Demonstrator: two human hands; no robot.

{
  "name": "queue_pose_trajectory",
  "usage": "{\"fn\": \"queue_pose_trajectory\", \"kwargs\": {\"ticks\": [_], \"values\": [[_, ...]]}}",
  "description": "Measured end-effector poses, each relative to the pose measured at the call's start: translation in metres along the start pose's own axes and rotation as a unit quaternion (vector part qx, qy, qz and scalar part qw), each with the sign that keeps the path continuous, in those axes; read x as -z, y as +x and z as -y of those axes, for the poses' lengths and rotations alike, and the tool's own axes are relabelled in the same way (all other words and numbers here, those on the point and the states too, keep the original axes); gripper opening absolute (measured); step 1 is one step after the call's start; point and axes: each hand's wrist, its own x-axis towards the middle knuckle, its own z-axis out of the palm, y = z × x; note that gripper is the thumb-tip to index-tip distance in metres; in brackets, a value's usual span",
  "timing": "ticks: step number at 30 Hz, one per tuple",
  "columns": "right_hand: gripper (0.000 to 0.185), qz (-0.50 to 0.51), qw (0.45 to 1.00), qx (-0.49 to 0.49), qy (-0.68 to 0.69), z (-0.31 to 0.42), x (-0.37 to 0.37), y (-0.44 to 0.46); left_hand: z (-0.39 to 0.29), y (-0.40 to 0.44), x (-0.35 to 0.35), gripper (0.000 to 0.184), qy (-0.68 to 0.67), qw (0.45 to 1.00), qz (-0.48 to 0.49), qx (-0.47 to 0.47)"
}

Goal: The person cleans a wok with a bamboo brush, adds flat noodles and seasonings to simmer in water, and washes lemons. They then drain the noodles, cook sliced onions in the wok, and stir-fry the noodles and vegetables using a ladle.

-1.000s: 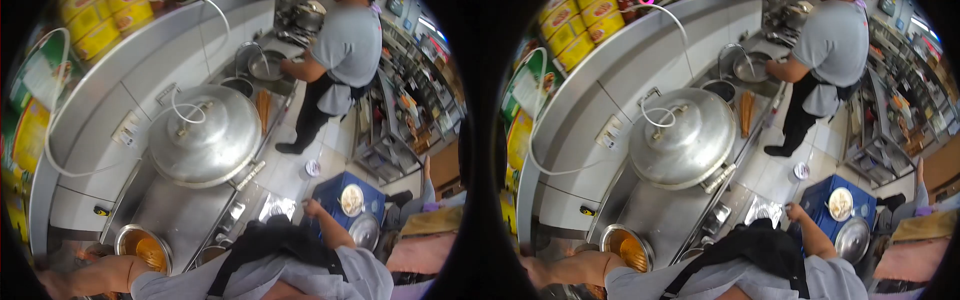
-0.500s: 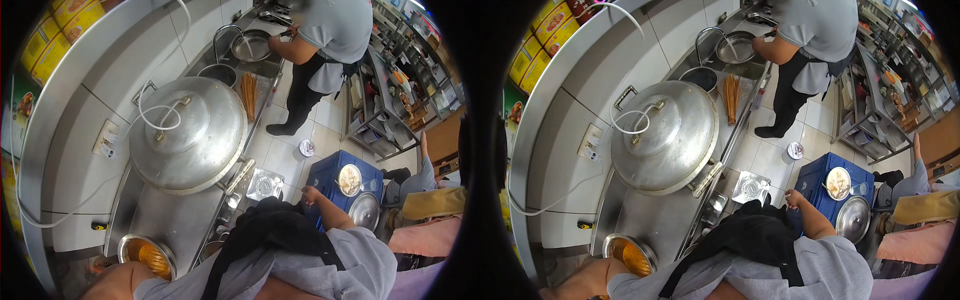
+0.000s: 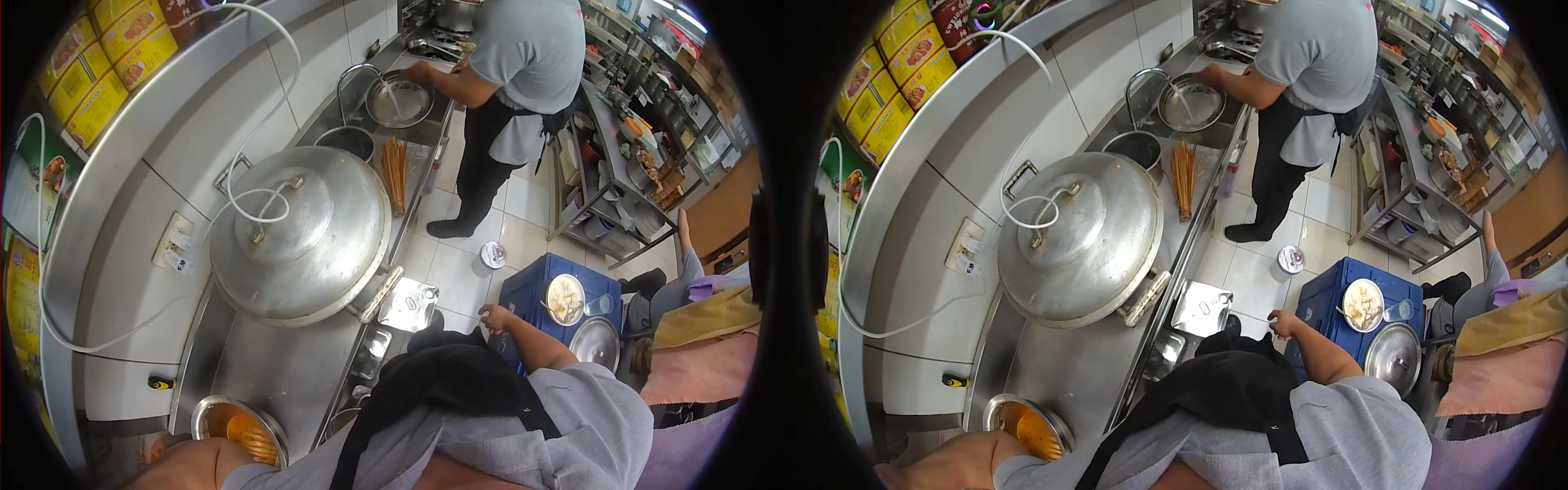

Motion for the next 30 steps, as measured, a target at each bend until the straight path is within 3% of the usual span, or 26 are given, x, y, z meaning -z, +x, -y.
{"fn": "queue_pose_trajectory", "kwargs": {"ticks": [7,11,14,16,22,30], "values": [[0.039,0.003,1.000,-0.024,-0.018,-0.008,0.014,-0.006,0.006,0.001,0.003,0.034,-0.014,1.000,0.018,-0.011],[0.040,0.008,0.998,-0.008,-0.065,-0.001,0.018,-0.024,0.012,0.000,0.010,0.044,0.023,0.999,0.031,0.000],[0.040,0.037,0.993,0.049,-0.099,-0.048,0.018,0.009,0.021,-0.004,0.018,0.053,0.088,0.994,0.061,-0.027],[0.041,0.020,0.997,-0.008,-0.076,-0.030,0.023,-0.019,0.012,-0.005,0.016,0.061,0.035,0.996,0.076,0.021],[0.042,0.051,0.995,-0.037,-0.075,-0.055,0.031,-0.014,-0.003,0.011,0.035,0.059,-0.045,0.989,0.137,0.023],[0.042,0.027,0.996,0.004,-0.082,-0.056,0.029,0.003,0.012,0.008,0.028,0.054,-0.072,0.990,0.117,-0.010]]}}
